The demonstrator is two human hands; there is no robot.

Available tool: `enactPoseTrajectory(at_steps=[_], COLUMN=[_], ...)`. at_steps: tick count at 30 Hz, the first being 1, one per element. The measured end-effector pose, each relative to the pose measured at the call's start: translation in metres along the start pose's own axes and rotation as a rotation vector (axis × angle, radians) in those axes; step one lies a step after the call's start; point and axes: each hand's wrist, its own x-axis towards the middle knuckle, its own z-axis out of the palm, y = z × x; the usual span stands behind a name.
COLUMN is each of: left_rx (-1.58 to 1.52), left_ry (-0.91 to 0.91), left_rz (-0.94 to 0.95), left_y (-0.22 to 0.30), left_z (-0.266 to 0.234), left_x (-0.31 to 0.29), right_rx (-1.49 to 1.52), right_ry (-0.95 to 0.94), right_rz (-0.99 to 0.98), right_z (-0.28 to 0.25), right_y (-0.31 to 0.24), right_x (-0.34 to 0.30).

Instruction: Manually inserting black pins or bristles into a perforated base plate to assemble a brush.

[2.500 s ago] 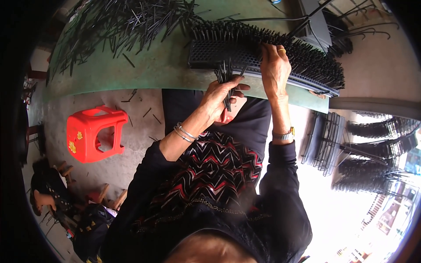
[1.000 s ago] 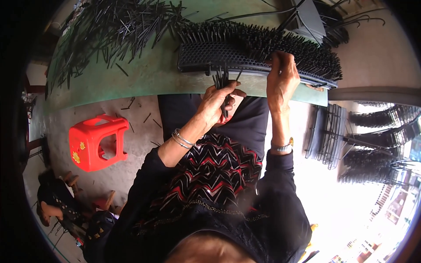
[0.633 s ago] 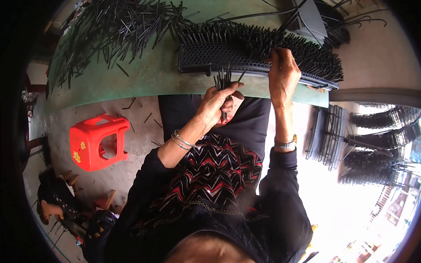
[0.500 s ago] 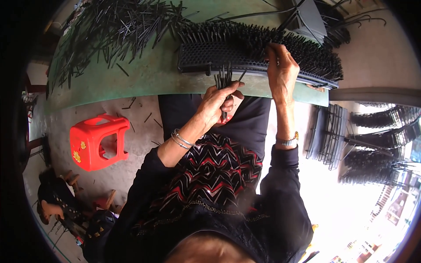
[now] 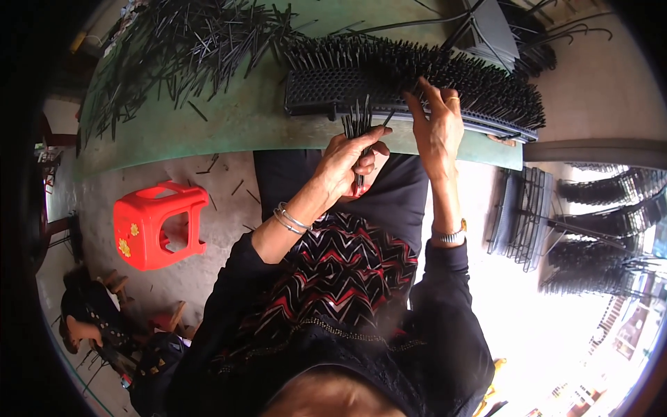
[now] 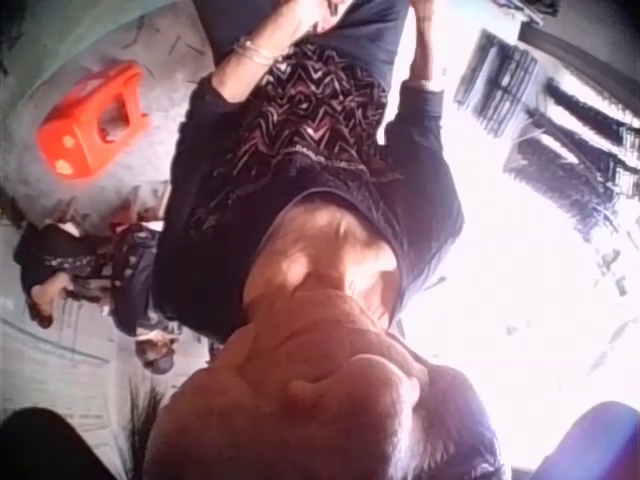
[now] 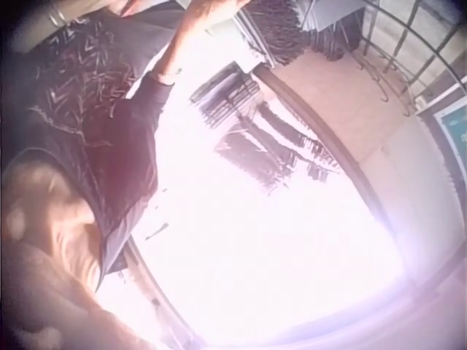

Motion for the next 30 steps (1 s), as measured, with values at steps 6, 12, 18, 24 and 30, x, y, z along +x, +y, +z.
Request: enactPoseTrajectory(at_steps=[6,12,18,24,30], left_rx=[0.027,-0.032,-0.097,-0.079,-0.092], left_ry=[-0.053,0.162,0.063,0.053,0.058], left_rz=[0.003,-0.026,-0.008,0.011,0.013], left_y=[0.001,0.005,0.002,0.002,0.003], left_z=[0.007,-0.002,-0.004,-0.005,-0.007], left_x=[0.004,0.008,0.011,0.009,0.007], right_rx=[0.793,0.463,0.29,0.313,0.328], right_ry=[-0.517,-0.051,0.087,0.1,0.074], right_rz=[0.475,0.325,0.126,0.072,0.094], right_z=[-0.015,-0.011,0.005,0.012,0.006], right_y=[0.003,0.005,0.0,-0.005,-0.011], right_x=[-0.008,0.005,0.009,0.008,0.01])
